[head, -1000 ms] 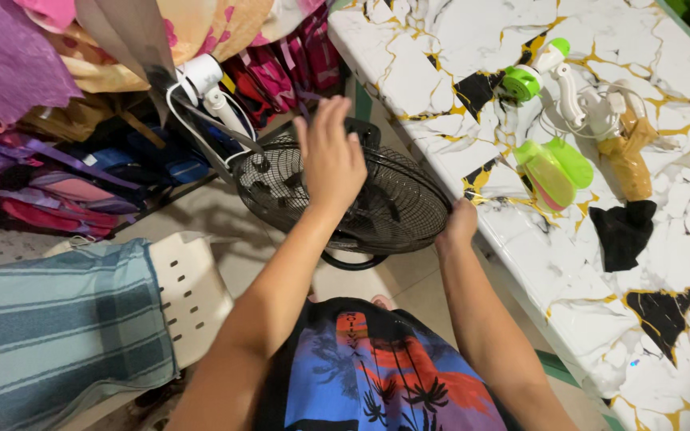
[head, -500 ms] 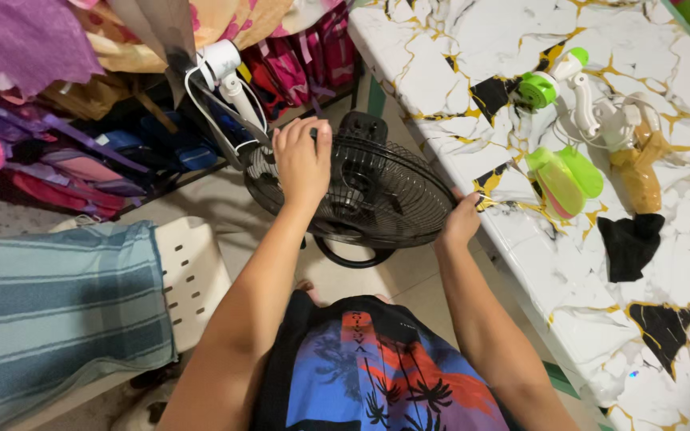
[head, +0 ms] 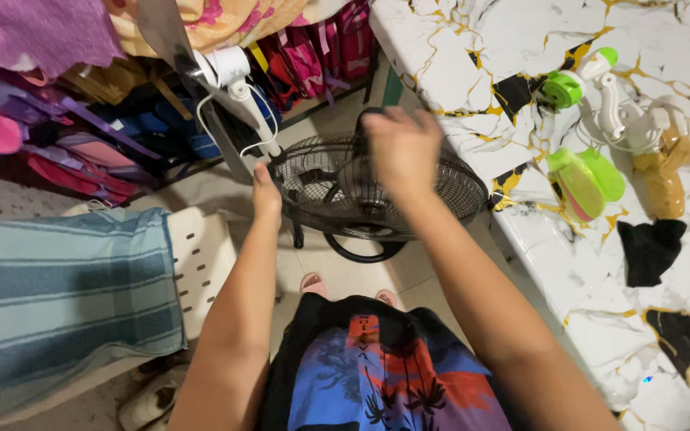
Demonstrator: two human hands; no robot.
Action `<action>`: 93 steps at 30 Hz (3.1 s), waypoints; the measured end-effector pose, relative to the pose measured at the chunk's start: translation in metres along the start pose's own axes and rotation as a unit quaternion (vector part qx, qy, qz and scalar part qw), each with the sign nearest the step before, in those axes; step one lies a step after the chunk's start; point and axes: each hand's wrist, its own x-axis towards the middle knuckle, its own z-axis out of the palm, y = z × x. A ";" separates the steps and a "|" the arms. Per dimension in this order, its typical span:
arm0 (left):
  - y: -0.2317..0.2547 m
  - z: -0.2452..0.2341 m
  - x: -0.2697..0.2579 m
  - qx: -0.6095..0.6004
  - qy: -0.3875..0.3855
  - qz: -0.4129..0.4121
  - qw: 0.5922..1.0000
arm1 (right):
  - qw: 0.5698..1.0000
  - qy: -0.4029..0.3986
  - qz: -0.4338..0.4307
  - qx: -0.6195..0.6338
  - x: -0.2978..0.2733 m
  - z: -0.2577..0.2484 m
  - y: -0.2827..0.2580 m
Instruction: The person disassembles a small green and white electric fan by removing the blades and motor housing, then proceeds to disassemble a larger black standing fan by removing the front grille, fan blades, and rear grille. The person places the removed parts on a nearby table.
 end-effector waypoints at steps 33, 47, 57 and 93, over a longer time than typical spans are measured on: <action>0.226 0.125 -0.173 0.330 -0.075 0.557 0.759 | 0.849 0.205 0.399 0.280 -0.173 0.036 0.216; 0.230 0.118 -0.176 0.312 -0.063 0.550 0.772 | 0.964 0.078 0.249 -0.052 -0.148 0.011 0.195; 0.160 0.041 -0.069 0.155 -0.045 0.382 0.910 | 0.994 0.068 -0.013 -0.088 -0.027 -0.028 0.116; 0.248 0.099 -0.113 0.412 -0.178 0.457 0.768 | 0.980 -0.068 -0.162 0.097 0.016 -0.023 0.045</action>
